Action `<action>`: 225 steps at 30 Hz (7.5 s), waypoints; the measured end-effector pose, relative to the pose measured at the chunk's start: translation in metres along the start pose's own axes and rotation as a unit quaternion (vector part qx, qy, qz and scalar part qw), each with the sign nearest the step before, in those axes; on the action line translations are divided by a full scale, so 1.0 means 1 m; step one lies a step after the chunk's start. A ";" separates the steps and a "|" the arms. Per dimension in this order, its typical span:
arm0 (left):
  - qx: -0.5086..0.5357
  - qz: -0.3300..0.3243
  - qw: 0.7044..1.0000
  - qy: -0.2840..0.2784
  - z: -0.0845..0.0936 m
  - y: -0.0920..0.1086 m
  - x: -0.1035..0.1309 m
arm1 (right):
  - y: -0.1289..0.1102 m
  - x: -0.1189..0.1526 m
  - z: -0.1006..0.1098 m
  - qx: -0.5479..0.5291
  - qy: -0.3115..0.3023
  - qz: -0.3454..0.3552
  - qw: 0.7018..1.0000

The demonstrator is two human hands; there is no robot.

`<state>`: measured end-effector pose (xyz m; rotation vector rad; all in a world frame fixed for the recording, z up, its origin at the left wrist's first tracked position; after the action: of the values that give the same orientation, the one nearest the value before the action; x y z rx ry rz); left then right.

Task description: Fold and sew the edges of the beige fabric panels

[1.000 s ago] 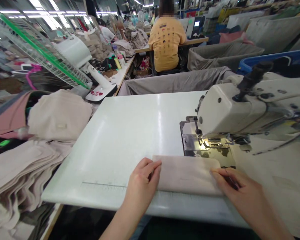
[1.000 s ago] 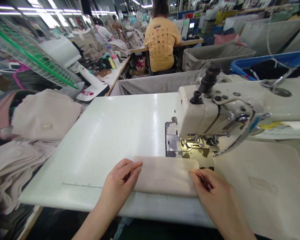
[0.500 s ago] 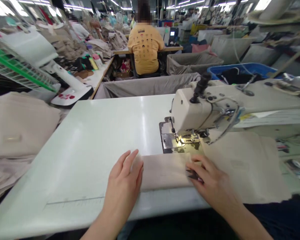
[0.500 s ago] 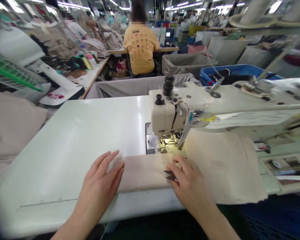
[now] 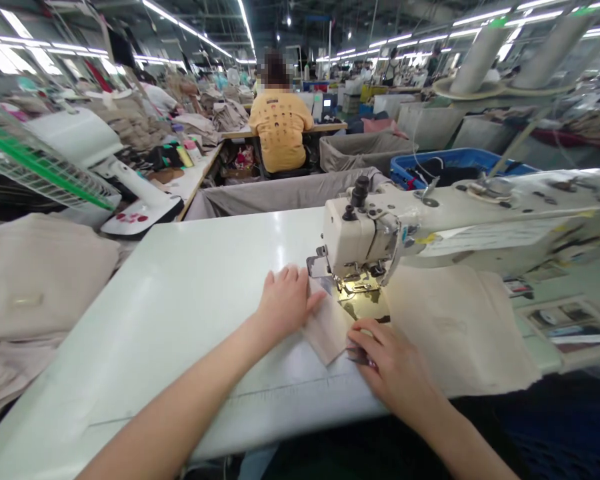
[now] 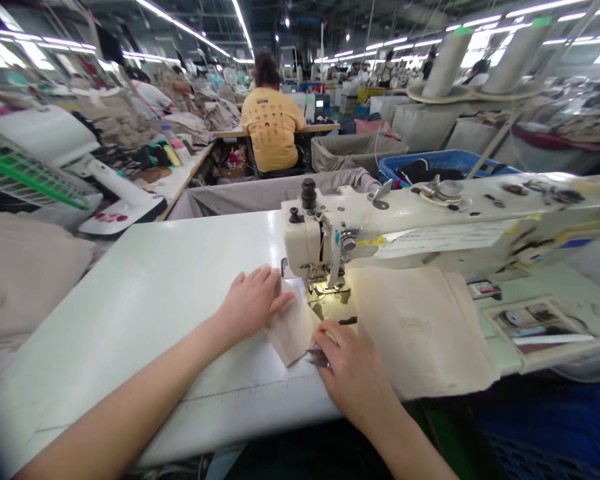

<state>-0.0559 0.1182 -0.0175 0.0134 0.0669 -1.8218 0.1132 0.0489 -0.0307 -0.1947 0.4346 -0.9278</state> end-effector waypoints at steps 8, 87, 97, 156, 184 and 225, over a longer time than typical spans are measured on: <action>0.078 -0.132 0.988 -0.014 -0.027 0.002 -0.049 | 0.000 -0.003 -0.011 0.024 -0.003 -0.005 1.000; 0.144 -0.283 0.945 0.075 0.000 0.036 -0.012 | 0.016 -0.043 -0.012 0.026 -0.035 -0.076 0.996; 0.156 -0.265 0.946 0.102 -0.004 0.033 -0.008 | 0.014 -0.030 -0.016 0.023 -0.014 -0.083 0.996; 0.132 -0.260 0.955 0.052 -0.003 0.048 0.017 | 0.012 -0.017 -0.012 -0.020 -0.013 -0.055 0.998; 0.134 -0.295 0.946 0.020 0.001 0.081 0.050 | 0.009 -0.005 -0.010 -0.019 -0.048 -0.027 0.998; 0.148 -0.245 0.952 0.106 -0.009 0.034 -0.003 | 0.011 -0.024 -0.022 0.024 -0.021 -0.084 0.996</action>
<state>-0.0222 0.1128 -0.0273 0.4393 -0.0583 -2.3076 0.0990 0.0753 -0.0474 -0.2081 0.3604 -1.0958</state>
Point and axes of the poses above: each hand's wrist, its own x-axis away from the middle knuckle, its own z-axis out of the back of the hand, y = z × x, the point moved 8 cm from there along -x, towards the middle knuckle, and after that the axes turned 3 degrees about -z, right-handed, at the moved point
